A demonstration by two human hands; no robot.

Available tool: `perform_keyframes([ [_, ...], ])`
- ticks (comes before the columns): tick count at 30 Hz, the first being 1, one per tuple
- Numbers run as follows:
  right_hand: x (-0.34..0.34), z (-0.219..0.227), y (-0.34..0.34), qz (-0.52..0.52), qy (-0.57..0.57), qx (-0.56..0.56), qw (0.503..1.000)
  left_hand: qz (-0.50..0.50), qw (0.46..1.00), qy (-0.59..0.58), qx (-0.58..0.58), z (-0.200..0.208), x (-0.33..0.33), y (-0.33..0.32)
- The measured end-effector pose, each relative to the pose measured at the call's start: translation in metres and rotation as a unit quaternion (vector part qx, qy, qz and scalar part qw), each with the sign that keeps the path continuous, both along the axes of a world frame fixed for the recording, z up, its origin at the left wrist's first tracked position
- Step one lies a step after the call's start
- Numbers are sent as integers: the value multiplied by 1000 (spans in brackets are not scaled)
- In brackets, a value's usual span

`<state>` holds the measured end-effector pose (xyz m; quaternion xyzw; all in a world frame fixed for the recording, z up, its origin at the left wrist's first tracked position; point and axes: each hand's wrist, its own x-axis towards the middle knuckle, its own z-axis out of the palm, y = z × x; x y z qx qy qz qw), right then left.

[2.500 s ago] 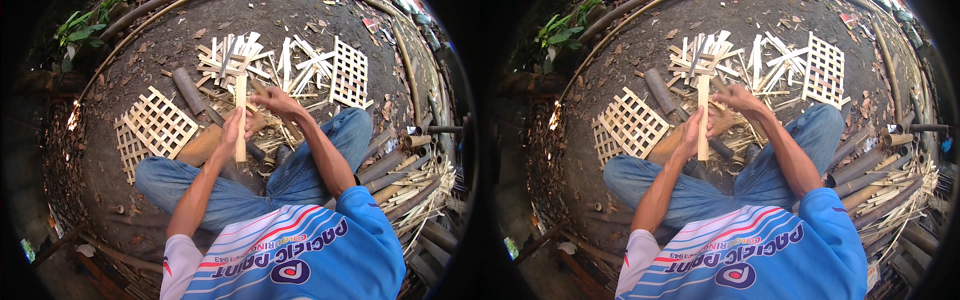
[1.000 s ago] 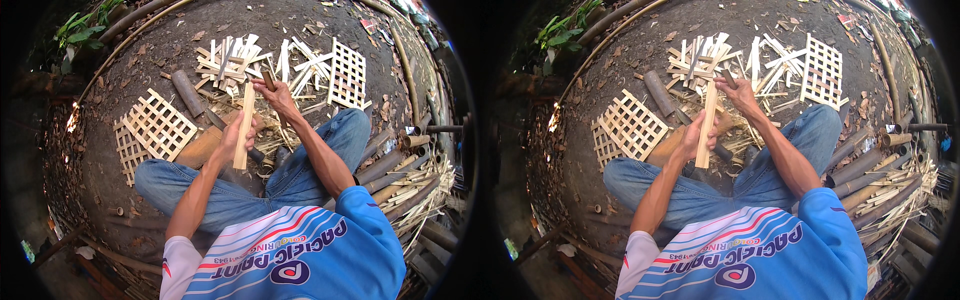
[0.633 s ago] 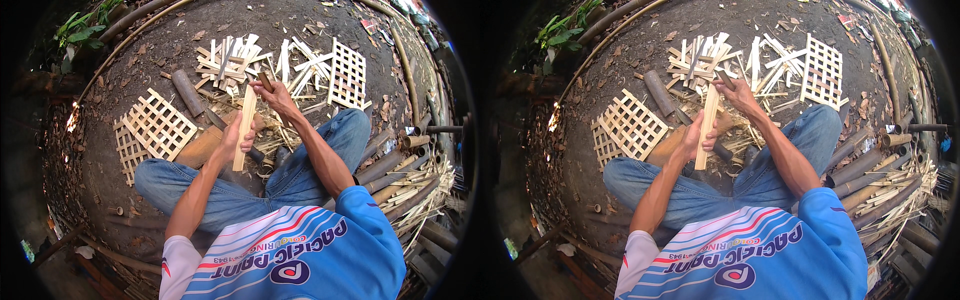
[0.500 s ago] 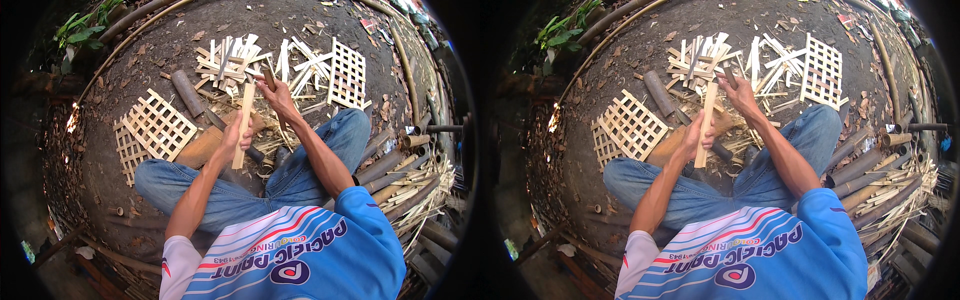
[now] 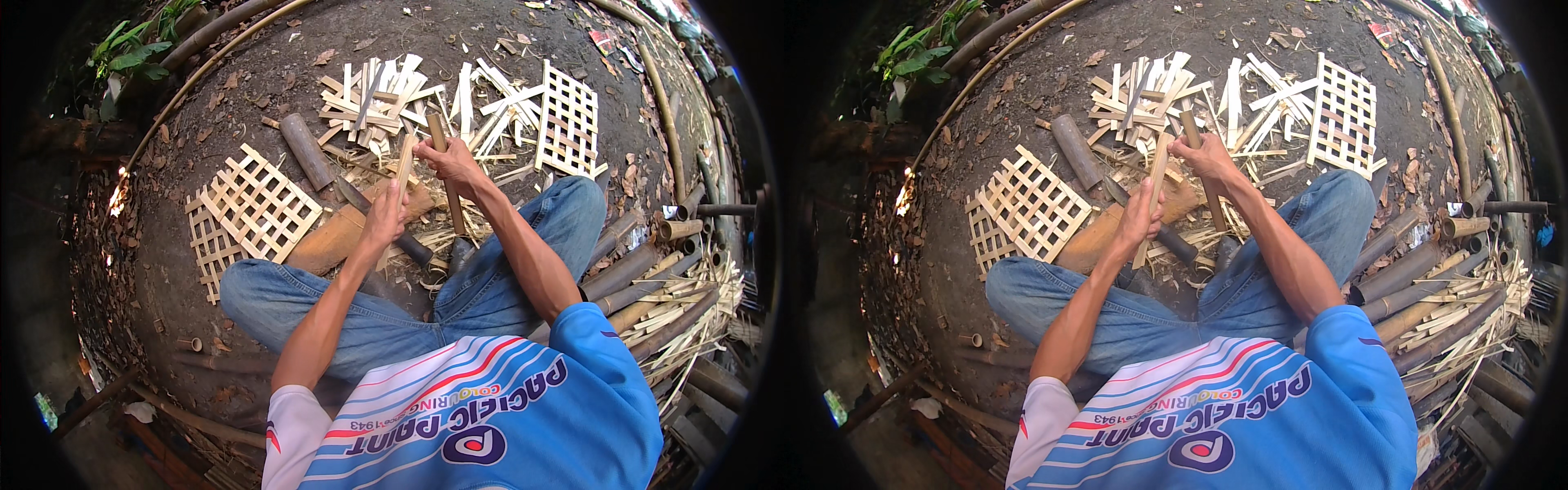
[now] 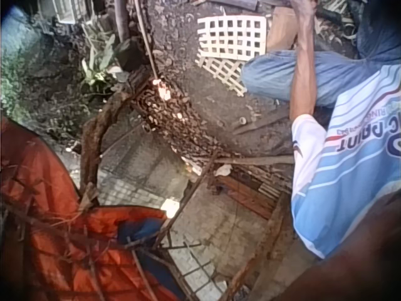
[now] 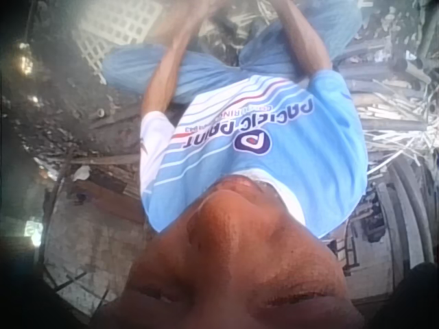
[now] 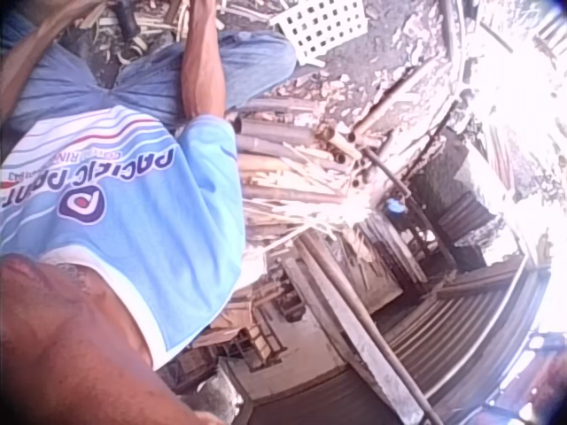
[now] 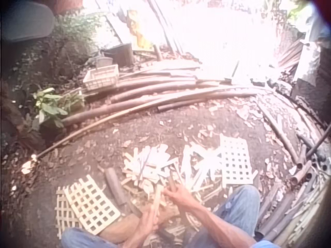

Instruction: The person sits on the ground and uses a knife to split bamboo strips and weave them into a lattice pattern. They repeatedly cut and interlace the strips to form a flat woven mat.

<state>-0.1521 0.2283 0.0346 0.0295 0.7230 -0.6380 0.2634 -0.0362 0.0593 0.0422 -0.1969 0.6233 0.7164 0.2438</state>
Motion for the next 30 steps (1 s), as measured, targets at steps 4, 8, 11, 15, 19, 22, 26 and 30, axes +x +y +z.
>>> perform_keyframes([
  [4,-3,-10,0,-14,44,42,998,2,1000,1,-8,0,1,2],
  [8,-6,-6,6,-90,67,100,989,-2,1000,1,-3,-1,1,1],
  [11,-13,-7,13,-109,88,85,987,-4,1000,0,5,-1,0,2],
  [15,-8,5,3,-62,154,20,986,-9,1000,10,12,-4,1,1],
  [19,-8,17,6,6,103,48,993,-17,1000,10,20,-4,0,1],
  [22,-6,22,4,5,78,36,996,-17,1000,9,25,-2,1,0],
  [26,-8,18,7,14,73,41,996,-21,999,-10,41,0,0,1],
  [30,-6,20,3,4,87,12,996,-4,996,-42,84,3,-1,-1],
])
